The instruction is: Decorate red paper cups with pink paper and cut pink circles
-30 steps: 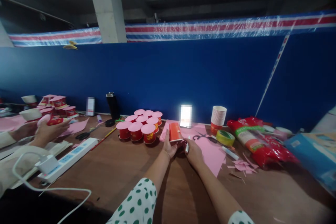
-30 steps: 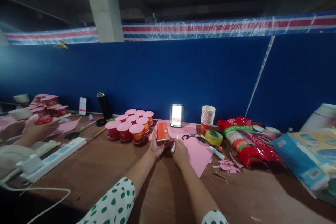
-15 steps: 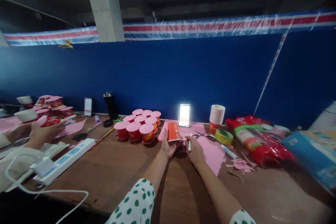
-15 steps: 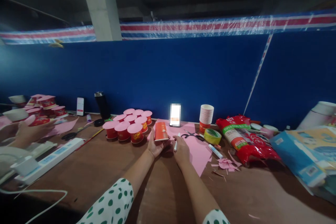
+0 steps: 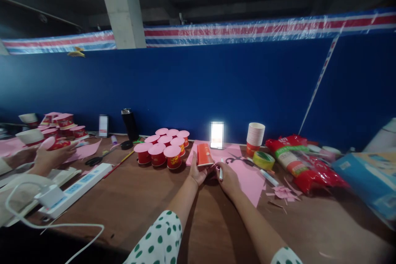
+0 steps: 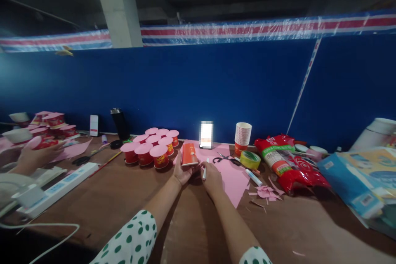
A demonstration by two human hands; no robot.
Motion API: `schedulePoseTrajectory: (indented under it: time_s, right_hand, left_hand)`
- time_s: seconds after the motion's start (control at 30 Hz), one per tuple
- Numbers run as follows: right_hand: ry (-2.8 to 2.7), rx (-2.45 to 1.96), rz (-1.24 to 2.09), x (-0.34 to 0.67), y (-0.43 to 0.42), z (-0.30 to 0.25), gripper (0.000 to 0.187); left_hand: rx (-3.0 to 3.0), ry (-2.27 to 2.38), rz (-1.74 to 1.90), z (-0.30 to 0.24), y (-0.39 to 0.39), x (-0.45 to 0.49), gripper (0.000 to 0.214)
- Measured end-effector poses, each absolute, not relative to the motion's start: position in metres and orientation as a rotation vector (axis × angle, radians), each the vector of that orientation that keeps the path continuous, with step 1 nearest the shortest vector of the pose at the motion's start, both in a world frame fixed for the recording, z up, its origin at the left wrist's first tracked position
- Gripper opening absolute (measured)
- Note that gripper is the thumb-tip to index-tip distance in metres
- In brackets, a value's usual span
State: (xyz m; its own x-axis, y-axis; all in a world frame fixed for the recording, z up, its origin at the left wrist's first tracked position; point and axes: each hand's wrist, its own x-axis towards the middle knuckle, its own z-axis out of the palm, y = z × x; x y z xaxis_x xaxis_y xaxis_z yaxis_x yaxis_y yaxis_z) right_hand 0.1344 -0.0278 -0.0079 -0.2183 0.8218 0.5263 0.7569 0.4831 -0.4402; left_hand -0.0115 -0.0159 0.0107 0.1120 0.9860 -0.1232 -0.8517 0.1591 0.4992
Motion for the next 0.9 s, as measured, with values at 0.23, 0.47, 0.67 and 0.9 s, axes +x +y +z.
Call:
schedulePoseTrajectory:
  time_s: [0.23,0.47,0.67,0.9]
  right_hand:
    - [-2.020,-1.310,0.103,0.134,-0.027,-0.010,0.026]
    - [-2.042,-1.316,0.113,0.133,-0.030,-0.006,0.018]
    - [-2.039,-1.330,0.112,0.132,-0.030,-0.004,0.017]
    - [-2.047,-1.310,0.115,0.133,-0.032,-0.003,0.017]
  left_hand:
    - [0.388,0.474,1.359,0.009,-0.016,-0.012,0.063]
    - [0.410,0.461,1.353,0.005,-0.014,-0.012,0.066]
    - [0.424,0.432,1.336,0.002,-0.012,-0.013,0.064]
    - [0.439,0.424,1.303,0.002,-0.012,-0.013,0.062]
